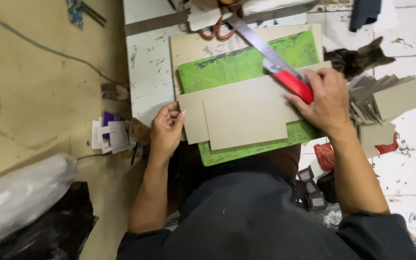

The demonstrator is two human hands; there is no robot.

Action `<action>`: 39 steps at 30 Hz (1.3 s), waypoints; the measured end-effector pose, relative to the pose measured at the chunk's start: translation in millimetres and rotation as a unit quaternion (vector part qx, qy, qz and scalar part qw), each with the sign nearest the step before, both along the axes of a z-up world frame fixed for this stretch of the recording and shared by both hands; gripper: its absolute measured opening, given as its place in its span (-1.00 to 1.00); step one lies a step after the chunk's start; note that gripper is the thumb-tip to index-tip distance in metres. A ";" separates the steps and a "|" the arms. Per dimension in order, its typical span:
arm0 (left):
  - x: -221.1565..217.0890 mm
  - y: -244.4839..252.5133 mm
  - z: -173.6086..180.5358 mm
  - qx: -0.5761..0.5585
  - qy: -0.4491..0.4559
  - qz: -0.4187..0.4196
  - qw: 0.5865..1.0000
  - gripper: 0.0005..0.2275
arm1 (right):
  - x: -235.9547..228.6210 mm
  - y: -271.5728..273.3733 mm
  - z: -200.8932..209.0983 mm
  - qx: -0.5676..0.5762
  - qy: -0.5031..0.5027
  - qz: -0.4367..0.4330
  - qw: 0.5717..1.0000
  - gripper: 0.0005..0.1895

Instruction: Cutting cardboard pieces to size using a utility knife and a metal ruler on a cutting mat.

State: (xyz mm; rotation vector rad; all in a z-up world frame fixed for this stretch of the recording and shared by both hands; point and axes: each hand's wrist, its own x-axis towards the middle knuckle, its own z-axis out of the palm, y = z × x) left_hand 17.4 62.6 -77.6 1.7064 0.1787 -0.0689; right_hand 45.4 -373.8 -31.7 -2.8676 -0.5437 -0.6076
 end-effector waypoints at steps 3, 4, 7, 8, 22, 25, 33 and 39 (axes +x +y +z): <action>-14.9 5.3 -13.0 -0.029 -0.007 0.016 0.999 -0.65 | -8.3 55.3 59.9 0.057 0.022 0.137 0.989 -0.10; -19.7 2.0 -10.0 -0.028 -0.005 0.023 0.999 -0.65 | -13.6 64.7 56.6 0.059 0.025 0.143 0.988 -0.10; -28.0 -4.6 2.6 -0.033 -0.007 0.050 0.998 -0.66 | -22.3 89.8 45.2 -0.004 0.180 0.210 0.961 0.17; -30.0 -5.8 8.1 -0.035 -0.007 0.049 0.998 -0.65 | -21.0 95.5 39.2 -0.007 0.215 0.214 0.953 0.17; -39.6 -7.4 11.8 -0.025 -0.045 0.017 0.999 -0.64 | 22.9 162.9 48.3 0.016 0.349 0.219 0.911 0.27; -44.1 -7.0 4.6 -0.016 -0.044 0.008 0.999 -0.65 | 24.5 169.0 53.5 -0.010 0.365 0.214 0.906 0.28; -45.5 -14.2 14.8 0.026 -0.071 0.022 0.997 -0.64 | 23.3 165.8 52.0 -0.001 0.338 0.241 0.910 0.29; -51.5 -12.8 12.8 0.014 -0.033 0.025 0.999 -0.61 | 27.5 163.8 55.2 0.011 0.351 0.264 0.898 0.28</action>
